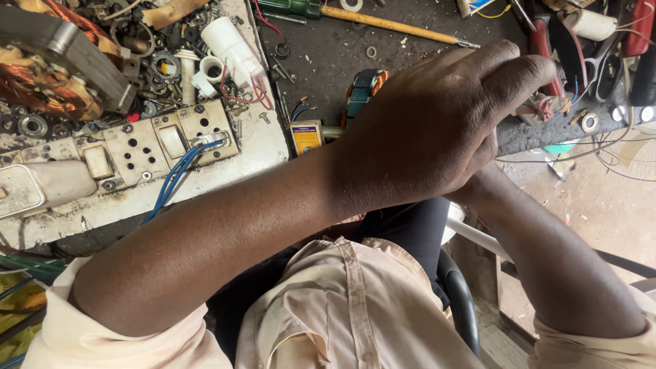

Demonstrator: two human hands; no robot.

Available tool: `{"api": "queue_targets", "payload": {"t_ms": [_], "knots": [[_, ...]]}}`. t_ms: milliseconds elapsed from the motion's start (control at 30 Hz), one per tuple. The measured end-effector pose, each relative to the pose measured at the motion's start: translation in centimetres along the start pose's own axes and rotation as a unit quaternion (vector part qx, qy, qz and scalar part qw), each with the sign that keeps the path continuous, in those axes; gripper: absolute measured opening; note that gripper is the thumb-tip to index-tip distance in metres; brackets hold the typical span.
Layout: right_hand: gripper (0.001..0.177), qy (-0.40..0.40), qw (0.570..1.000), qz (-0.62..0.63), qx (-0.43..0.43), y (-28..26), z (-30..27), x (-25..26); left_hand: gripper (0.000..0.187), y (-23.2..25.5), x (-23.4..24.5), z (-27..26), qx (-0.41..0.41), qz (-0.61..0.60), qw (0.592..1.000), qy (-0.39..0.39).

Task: The person holds a circular copper-wound stator and uses a metal tool to scrape or adjust the windings. They then use a razor blade to trim or clean the wire ends. The work is performed at a cluttered workbench with various tools and parts visible.

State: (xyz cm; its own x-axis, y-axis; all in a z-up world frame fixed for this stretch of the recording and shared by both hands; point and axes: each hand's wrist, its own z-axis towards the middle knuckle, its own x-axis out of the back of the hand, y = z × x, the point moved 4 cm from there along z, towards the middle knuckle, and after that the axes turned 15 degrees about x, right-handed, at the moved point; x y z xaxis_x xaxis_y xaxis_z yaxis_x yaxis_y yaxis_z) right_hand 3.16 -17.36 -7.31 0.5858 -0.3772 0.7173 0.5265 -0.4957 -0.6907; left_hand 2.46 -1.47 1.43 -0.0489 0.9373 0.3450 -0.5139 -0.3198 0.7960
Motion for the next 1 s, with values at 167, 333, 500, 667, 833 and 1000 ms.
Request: {"api": "queue_targets", "payload": {"t_ms": [167, 333, 500, 667, 833, 1000], "knots": [[0.048, 0.244, 0.945, 0.216, -0.039, 0.1, -0.4, -0.4, 0.062, -0.1, -0.3, 0.3, 0.006, 0.003, 1.000, -0.009], [0.049, 0.184, 0.966, 0.184, -0.002, -1.0, 0.3, 0.6, 0.064, 0.0, -0.1, 0.2, 0.005, 0.005, 1.000, -0.013], [0.044, 0.105, 0.966, -0.236, -0.005, -0.5, -2.8, 2.3, 0.062, 0.3, 0.3, 0.1, 0.012, -0.003, 1.000, -0.021], [0.037, 0.187, 0.917, -0.237, 0.262, -1.9, -3.2, 1.5, 0.055, 0.2, 0.5, 0.3, 0.033, -0.023, 0.998, -0.047], [0.043, 0.168, 0.920, -0.280, 0.216, -1.9, -3.0, 0.6, 0.055, 0.4, 0.8, 0.5, 0.022, -0.013, 0.999, -0.033], [0.043, 0.167, 0.922, -0.256, 0.239, -1.0, -3.1, 0.0, 0.053, 0.6, 1.1, 0.3, 0.037, 0.003, 0.999, -0.029]]}}
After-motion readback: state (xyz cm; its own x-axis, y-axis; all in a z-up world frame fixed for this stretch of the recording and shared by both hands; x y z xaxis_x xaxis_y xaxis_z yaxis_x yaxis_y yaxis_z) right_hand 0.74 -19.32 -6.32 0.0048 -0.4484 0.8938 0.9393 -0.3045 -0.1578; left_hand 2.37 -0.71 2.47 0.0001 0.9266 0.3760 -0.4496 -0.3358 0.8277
